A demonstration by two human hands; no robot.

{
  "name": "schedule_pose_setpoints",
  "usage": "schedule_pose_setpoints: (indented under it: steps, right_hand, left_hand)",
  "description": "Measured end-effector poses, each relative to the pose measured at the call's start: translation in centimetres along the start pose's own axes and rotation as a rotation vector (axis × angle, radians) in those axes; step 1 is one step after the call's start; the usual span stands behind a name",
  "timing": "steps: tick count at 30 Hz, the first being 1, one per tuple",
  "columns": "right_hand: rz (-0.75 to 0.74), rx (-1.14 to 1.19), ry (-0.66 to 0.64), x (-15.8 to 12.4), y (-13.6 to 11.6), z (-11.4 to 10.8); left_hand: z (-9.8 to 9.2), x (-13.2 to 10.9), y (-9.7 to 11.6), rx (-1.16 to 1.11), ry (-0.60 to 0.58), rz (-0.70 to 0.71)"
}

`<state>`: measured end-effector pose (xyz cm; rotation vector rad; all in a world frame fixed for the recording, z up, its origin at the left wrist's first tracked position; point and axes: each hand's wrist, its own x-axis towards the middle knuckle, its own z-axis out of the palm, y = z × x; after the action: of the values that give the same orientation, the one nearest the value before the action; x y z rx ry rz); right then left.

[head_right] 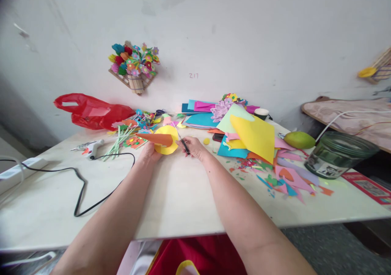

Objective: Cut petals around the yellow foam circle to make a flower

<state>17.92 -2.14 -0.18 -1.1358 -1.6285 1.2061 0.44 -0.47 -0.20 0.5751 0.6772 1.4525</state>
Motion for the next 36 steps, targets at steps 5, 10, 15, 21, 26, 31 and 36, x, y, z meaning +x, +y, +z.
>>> schedule_pose_setpoints:
  steps: [5,10,15,21,26,31,36]
  right_hand:
    - [0.009,-0.008,0.007,0.0,0.0,0.0]
    - [0.0,-0.018,0.008,0.1,0.0,0.0]
    - [-0.008,-0.038,0.018,0.3,0.2,0.0]
    - [-0.054,0.0,-0.004,0.8,0.9,-0.2]
    - [-0.095,0.04,-0.014,0.6,0.7,-0.3]
    - [-0.074,0.051,-0.016,0.0,-0.1,-0.3]
    - [-0.069,0.074,-0.022,-0.1,-0.4,-0.4]
  left_hand:
    - [0.0,0.1,0.0,-0.024,-0.009,0.003]
    - [-0.1,0.1,-0.1,-0.021,-0.003,0.003]
    - [-0.3,0.3,-0.1,-0.037,0.019,-0.005]
    - [-0.3,0.4,0.1,-0.04,0.033,-0.023]
    - [-0.4,0.5,0.2,-0.031,0.041,-0.025]
    - [-0.5,0.6,0.2,-0.006,0.067,-0.028]
    - [-0.3,0.5,0.3,0.006,0.102,-0.032]
